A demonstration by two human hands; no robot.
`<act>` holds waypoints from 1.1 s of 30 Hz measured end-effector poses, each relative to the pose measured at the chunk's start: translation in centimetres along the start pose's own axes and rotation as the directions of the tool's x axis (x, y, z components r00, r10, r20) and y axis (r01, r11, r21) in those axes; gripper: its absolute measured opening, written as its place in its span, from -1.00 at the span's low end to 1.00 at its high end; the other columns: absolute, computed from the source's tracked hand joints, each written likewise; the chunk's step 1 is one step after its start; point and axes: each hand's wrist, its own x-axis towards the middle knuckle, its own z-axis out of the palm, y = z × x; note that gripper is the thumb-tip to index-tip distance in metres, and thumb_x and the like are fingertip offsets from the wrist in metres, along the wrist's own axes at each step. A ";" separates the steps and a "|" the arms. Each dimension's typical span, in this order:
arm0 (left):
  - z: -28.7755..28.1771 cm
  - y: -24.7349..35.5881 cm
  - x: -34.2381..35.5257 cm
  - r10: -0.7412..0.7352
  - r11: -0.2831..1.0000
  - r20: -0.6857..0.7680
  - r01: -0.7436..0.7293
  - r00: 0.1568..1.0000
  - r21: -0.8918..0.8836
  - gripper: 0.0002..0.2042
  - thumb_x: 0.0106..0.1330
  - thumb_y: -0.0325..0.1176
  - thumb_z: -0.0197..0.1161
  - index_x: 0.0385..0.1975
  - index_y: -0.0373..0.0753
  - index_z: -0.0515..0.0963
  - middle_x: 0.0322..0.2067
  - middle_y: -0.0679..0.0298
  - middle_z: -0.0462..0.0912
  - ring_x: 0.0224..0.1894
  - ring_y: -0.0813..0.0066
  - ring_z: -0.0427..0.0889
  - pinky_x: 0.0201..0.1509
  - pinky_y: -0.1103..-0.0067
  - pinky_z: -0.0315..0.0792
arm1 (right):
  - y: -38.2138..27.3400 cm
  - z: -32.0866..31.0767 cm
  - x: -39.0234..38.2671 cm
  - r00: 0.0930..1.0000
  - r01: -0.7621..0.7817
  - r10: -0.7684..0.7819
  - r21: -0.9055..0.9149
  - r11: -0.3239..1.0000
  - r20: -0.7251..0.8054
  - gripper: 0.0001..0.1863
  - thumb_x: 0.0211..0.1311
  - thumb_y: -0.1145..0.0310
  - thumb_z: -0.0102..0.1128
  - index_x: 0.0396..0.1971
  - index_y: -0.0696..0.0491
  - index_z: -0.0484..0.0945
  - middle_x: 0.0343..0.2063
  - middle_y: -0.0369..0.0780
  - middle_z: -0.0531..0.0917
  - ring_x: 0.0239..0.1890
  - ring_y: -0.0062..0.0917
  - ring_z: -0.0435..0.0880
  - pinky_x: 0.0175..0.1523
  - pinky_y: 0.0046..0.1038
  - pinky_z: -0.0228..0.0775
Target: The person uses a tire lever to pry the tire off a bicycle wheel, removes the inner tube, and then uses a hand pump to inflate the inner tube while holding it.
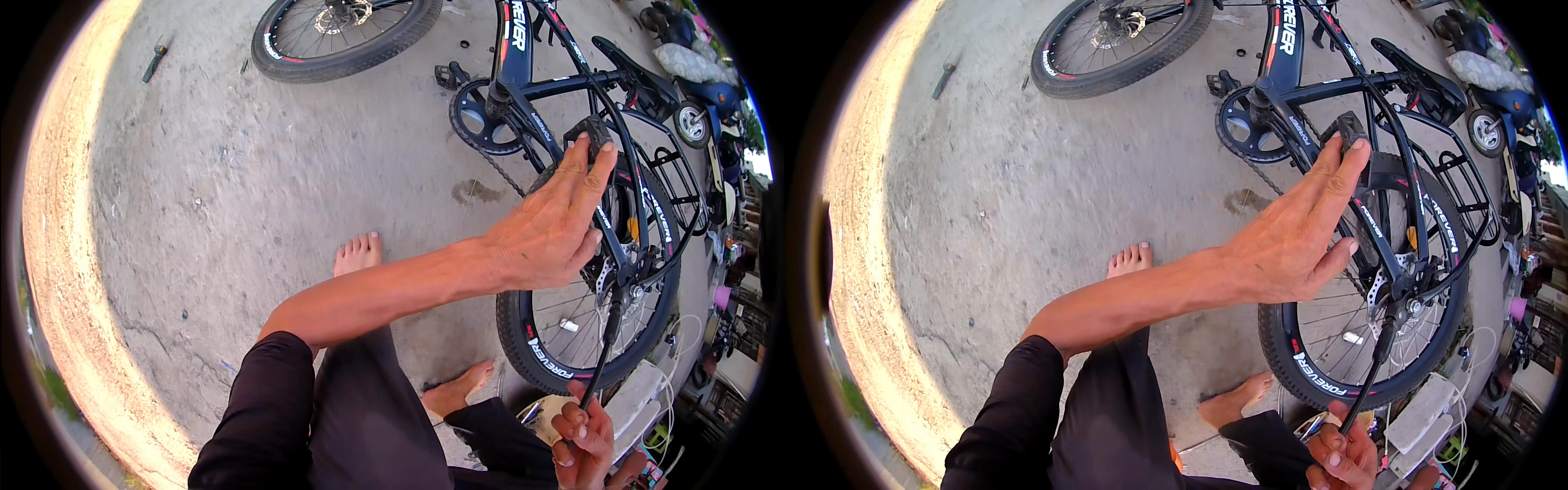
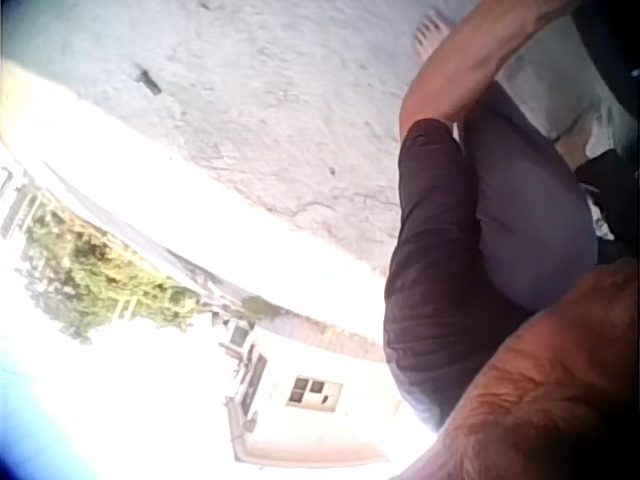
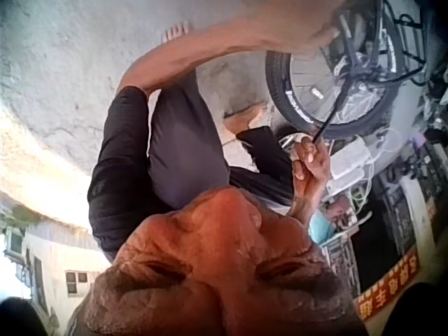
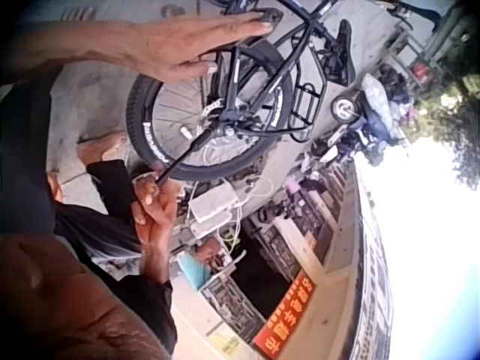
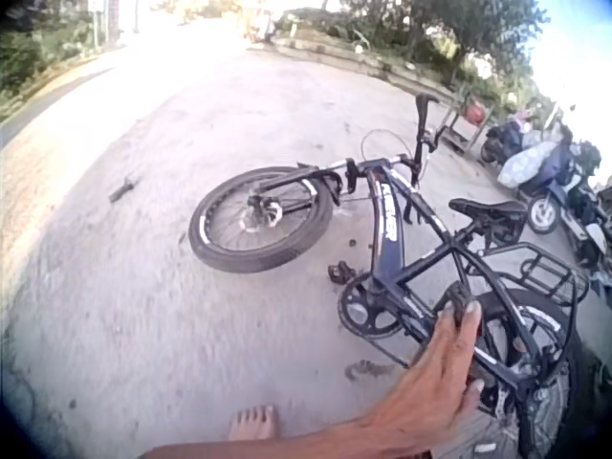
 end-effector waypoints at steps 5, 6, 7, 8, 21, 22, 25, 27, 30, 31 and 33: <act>1.6 0.5 0.5 0.057 0.994 -0.053 -0.061 0.997 -0.089 -0.03 0.19 -0.44 0.26 0.46 -0.41 -0.34 0.33 -0.64 -0.26 0.41 -0.60 -0.12 0.50 0.08 -0.02 | -1.3 -0.1 -2.7 0.997 -0.064 0.063 -0.017 0.998 -0.034 -0.13 0.05 0.59 0.39 0.36 0.28 0.12 -0.34 -0.32 0.32 -0.44 -0.72 0.27 -0.62 -0.80 0.12; 1.2 0.5 0.2 0.062 0.992 -0.072 -0.070 0.995 -0.104 0.00 0.15 -0.45 0.29 0.47 -0.41 -0.32 0.33 -0.64 -0.26 0.41 -0.60 -0.13 0.49 0.09 -0.01 | -1.5 -0.2 -2.7 0.997 -0.082 0.082 -0.025 0.996 -0.013 -0.12 0.04 0.59 0.40 0.37 0.28 0.12 -0.36 -0.32 0.32 -0.46 -0.72 0.25 -0.62 -0.78 0.11; 1.2 0.4 0.1 0.050 0.993 -0.070 -0.057 0.996 -0.099 0.00 0.15 -0.45 0.29 0.47 -0.41 -0.32 0.33 -0.64 -0.26 0.41 -0.60 -0.13 0.49 0.09 -0.01 | -1.7 -0.4 -2.6 0.995 -0.096 0.096 -0.026 0.995 -0.011 -0.12 0.04 0.59 0.40 0.37 0.28 0.12 -0.36 -0.32 0.32 -0.46 -0.72 0.25 -0.62 -0.78 0.11; 1.3 0.3 0.1 0.055 0.993 -0.056 -0.060 0.997 -0.100 -0.01 0.15 -0.45 0.29 0.47 -0.42 -0.29 0.32 -0.65 -0.26 0.40 -0.61 -0.11 0.48 0.09 0.04 | -1.9 -0.5 -2.5 0.993 -0.117 0.117 -0.015 0.993 -0.030 -0.12 0.05 0.58 0.40 0.37 0.28 0.12 -0.37 -0.33 0.32 -0.47 -0.72 0.25 -0.62 -0.77 0.11; 8.6 -3.6 9.1 0.013 0.968 0.235 -0.071 0.972 0.241 -0.16 0.34 -0.30 0.19 0.49 -0.31 -0.21 0.34 -0.58 -0.14 0.36 -0.46 0.16 0.36 0.20 0.33 | -6.4 -12.8 5.5 0.965 0.201 -0.160 0.195 0.960 -0.208 -0.50 0.38 0.47 0.09 0.25 0.34 0.28 -0.48 -0.37 0.27 -0.50 -0.75 0.25 -0.71 -0.77 0.04; 8.8 -3.9 10.4 -0.053 0.970 0.291 -0.020 0.955 0.242 -0.19 0.36 -0.29 0.16 0.49 -0.26 -0.19 0.36 -0.54 -0.14 0.35 -0.43 0.20 0.35 0.19 0.34 | -7.3 -13.9 6.8 0.970 0.191 -0.157 0.184 0.964 -0.184 -0.52 0.39 0.46 0.09 0.23 0.34 0.30 -0.47 -0.36 0.30 -0.50 -0.76 0.26 -0.71 -0.77 0.04; 7.9 -5.1 11.3 -0.244 0.955 0.348 0.163 0.905 0.246 -0.26 0.39 -0.30 0.09 0.50 -0.16 -0.15 0.43 -0.33 -0.12 0.31 -0.28 0.33 0.30 0.19 0.39 | -10.1 -17.7 12.5 0.978 0.142 -0.102 0.218 0.966 -0.184 -0.62 0.41 0.44 0.08 0.15 0.27 0.39 -0.43 -0.31 0.38 -0.51 -0.75 0.32 -0.71 -0.78 0.03; 7.0 -6.8 9.0 -0.115 0.981 0.234 0.074 0.965 0.179 -0.35 0.40 -0.32 0.10 0.46 -0.16 0.01 0.39 -0.20 0.13 0.26 -0.15 0.44 0.30 0.21 0.38 | -12.4 -20.8 16.7 0.990 0.096 -0.076 0.173 0.980 -0.116 -0.66 0.49 0.38 -0.01 0.14 0.21 0.40 -0.41 -0.31 0.40 -0.49 -0.74 0.34 -0.70 -0.75 0.04; 2.7 -7.5 2.1 -0.304 0.941 0.284 0.333 0.909 -0.056 -0.54 0.43 -0.46 0.07 0.33 -0.21 0.28 0.21 0.13 0.51 0.16 0.25 0.57 0.18 0.34 0.46 | -13.7 -21.4 23.2 0.975 0.198 -0.184 0.112 0.974 -0.122 -0.71 0.42 0.46 0.03 0.07 0.22 0.42 -0.42 -0.31 0.45 -0.51 -0.75 0.34 -0.55 -0.72 0.14; 0.5 -7.3 -1.5 -0.478 0.857 0.278 0.511 0.833 -0.059 -0.64 0.47 -0.47 0.03 0.24 -0.23 0.39 0.13 0.20 0.57 0.05 0.38 0.62 0.08 0.45 0.49 | -14.1 -20.7 25.0 0.941 0.244 -0.254 -0.074 0.967 -0.224 -0.75 0.43 0.48 -0.01 0.03 0.22 0.41 -0.44 -0.32 0.43 -0.52 -0.75 0.33 -0.54 -0.73 0.11; -4.6 -8.2 -9.9 -0.646 0.763 0.099 0.644 0.757 0.052 -0.82 0.48 -0.46 0.02 -0.02 -0.24 0.53 -0.18 0.32 0.65 -0.29 0.62 0.55 -0.23 0.65 0.44 | -17.3 -22.5 27.7 0.965 0.227 -0.223 0.016 0.974 -0.139 -0.80 0.44 0.47 -0.04 -0.02 0.21 0.36 -0.47 -0.32 0.43 -0.56 -0.74 0.30 -0.58 -0.69 0.10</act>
